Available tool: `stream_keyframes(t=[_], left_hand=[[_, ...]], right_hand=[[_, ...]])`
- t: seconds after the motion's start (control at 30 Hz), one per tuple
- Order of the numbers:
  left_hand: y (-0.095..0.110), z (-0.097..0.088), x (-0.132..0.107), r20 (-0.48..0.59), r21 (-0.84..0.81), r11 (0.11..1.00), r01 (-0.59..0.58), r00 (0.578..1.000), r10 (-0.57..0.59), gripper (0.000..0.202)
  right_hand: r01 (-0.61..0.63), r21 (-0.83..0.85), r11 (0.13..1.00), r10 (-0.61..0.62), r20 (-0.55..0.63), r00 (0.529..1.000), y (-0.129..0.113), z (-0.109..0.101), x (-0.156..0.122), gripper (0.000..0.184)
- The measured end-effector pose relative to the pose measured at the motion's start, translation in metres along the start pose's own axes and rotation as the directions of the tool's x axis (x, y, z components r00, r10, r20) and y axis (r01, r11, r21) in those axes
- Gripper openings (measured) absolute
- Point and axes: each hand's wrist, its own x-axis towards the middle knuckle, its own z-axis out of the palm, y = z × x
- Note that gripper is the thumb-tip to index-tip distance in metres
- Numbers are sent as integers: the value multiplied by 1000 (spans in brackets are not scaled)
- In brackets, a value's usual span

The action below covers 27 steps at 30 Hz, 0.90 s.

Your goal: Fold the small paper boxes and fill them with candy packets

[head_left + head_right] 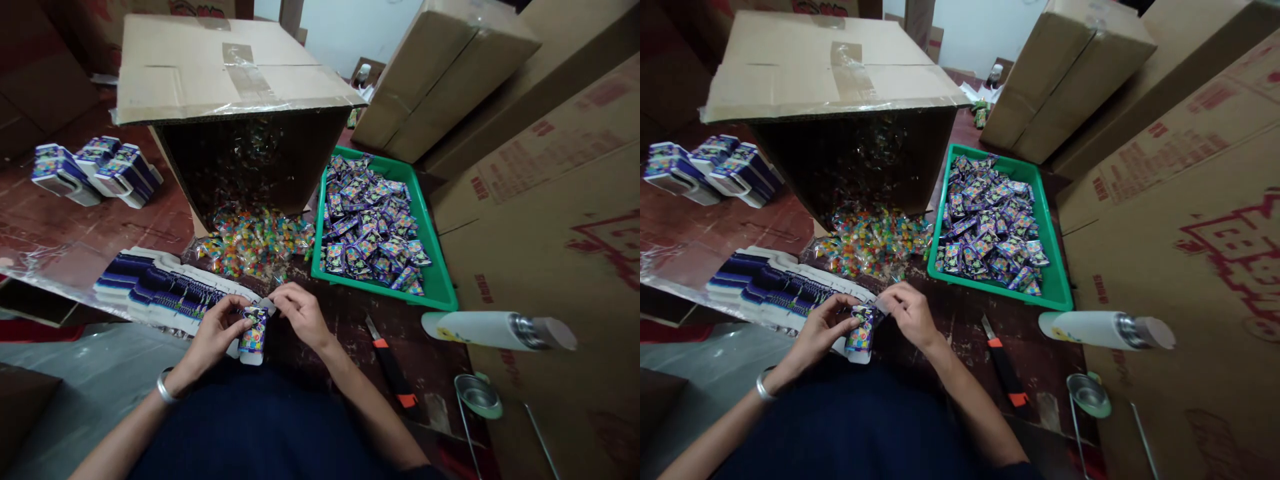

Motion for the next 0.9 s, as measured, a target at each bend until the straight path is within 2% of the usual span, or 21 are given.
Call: stream_keyframes(t=[0.07,0.13,0.2,0.27,0.33,0.37,0.4,0.47,0.53,0.6,0.67,0.73,0.8,0.9], left_hand=[[0,-8,0,86,58,998,38,995,-42,30],[4,-19,0,194,203,979,8,980,-49,32],[14,-32,-2,325,381,923,-58,943,-75,44],[27,-45,-4,459,535,836,-122,873,-166,51],[39,-55,-5,527,638,750,-177,810,-257,45],[44,-59,-5,532,668,719,-192,799,-281,39],[47,-60,-5,519,685,703,-190,805,-288,34],[47,-60,-3,441,675,726,-134,862,-251,28],[38,-55,0,327,584,810,-61,931,-166,29],[25,-47,5,208,457,889,-22,974,-83,30],[12,-36,9,140,366,931,-9,989,-46,30],[4,-25,12,125,307,952,-3,991,-37,28],[3,-15,13,136,256,967,-4,990,-32,26],[9,-4,14,111,227,974,-18,994,-8,27]], right_hand=[[-79,-191,978,53,-138,989,16,-7,6,16],[-160,-380,911,91,-191,977,31,-9,15,14],[-203,-537,819,147,-146,978,41,-7,25,23],[-207,-646,735,188,-98,977,46,-3,33,26],[-183,-667,722,190,-63,980,48,0,39,20],[-164,-643,749,176,-46,983,48,1,42,15],[-144,-606,783,158,-31,987,49,1,43,10],[-114,-530,840,125,-15,992,51,1,44,8],[-112,-437,892,104,-42,994,51,1,41,6],[-114,-299,947,80,-124,989,45,1,34,6],[-96,-144,985,59,-240,969,32,3,26,10],[-59,-64,996,35,-324,945,15,5,18,13],[1,-64,998,-23,-347,938,-3,8,13,11],[108,-152,982,-149,-293,944,-20,13,11,8]])
